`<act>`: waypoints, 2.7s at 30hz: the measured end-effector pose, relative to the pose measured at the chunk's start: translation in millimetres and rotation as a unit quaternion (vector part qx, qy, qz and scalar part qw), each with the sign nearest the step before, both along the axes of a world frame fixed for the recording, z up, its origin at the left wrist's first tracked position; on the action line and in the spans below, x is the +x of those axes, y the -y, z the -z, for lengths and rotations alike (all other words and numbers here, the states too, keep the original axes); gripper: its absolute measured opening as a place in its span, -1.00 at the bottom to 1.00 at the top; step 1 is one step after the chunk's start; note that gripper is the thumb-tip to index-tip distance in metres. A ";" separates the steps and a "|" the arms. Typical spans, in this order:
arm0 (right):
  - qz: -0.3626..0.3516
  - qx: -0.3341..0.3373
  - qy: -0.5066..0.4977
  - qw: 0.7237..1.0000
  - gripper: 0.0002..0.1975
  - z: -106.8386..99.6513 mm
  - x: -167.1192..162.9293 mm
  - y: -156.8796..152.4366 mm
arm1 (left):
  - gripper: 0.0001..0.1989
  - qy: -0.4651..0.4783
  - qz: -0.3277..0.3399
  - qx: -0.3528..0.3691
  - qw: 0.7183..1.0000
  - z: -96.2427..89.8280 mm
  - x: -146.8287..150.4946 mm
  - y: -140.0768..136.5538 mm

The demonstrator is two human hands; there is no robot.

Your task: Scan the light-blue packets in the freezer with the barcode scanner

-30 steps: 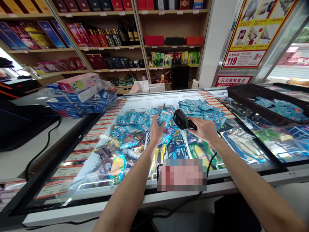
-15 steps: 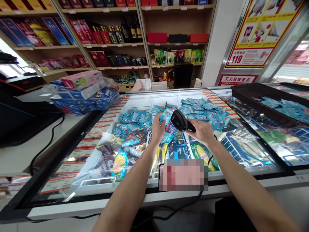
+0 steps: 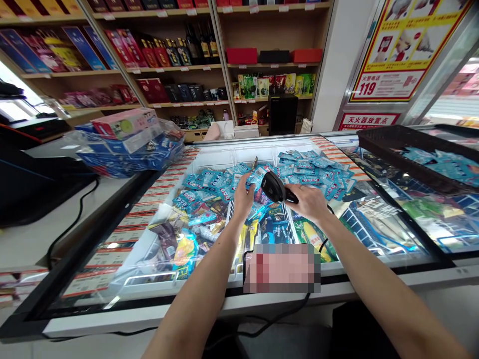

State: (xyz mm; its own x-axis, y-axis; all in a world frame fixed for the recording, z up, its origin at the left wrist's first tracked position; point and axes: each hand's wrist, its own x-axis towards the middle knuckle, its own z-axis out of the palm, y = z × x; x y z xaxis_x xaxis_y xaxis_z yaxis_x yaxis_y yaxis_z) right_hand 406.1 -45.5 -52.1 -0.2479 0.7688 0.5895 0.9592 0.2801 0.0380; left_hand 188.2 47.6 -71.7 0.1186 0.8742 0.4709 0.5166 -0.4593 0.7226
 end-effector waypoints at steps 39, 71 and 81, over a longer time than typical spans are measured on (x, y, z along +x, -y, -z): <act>0.100 -0.009 -0.043 0.994 -0.59 -0.4 14.6 -2.3 | -0.45 -0.126 -0.218 0.088 0.964 -8.3 1.8 12.0; 0.135 -0.028 -0.040 0.990 -0.58 -4.3 17.6 -2.4 | -0.69 -0.316 0.115 0.165 0.927 -2.6 9.3 9.2; 0.133 -0.058 -0.032 0.989 -0.57 -2.1 17.1 -3.1 | -0.49 -0.324 0.012 0.143 0.935 0.0 6.3 6.3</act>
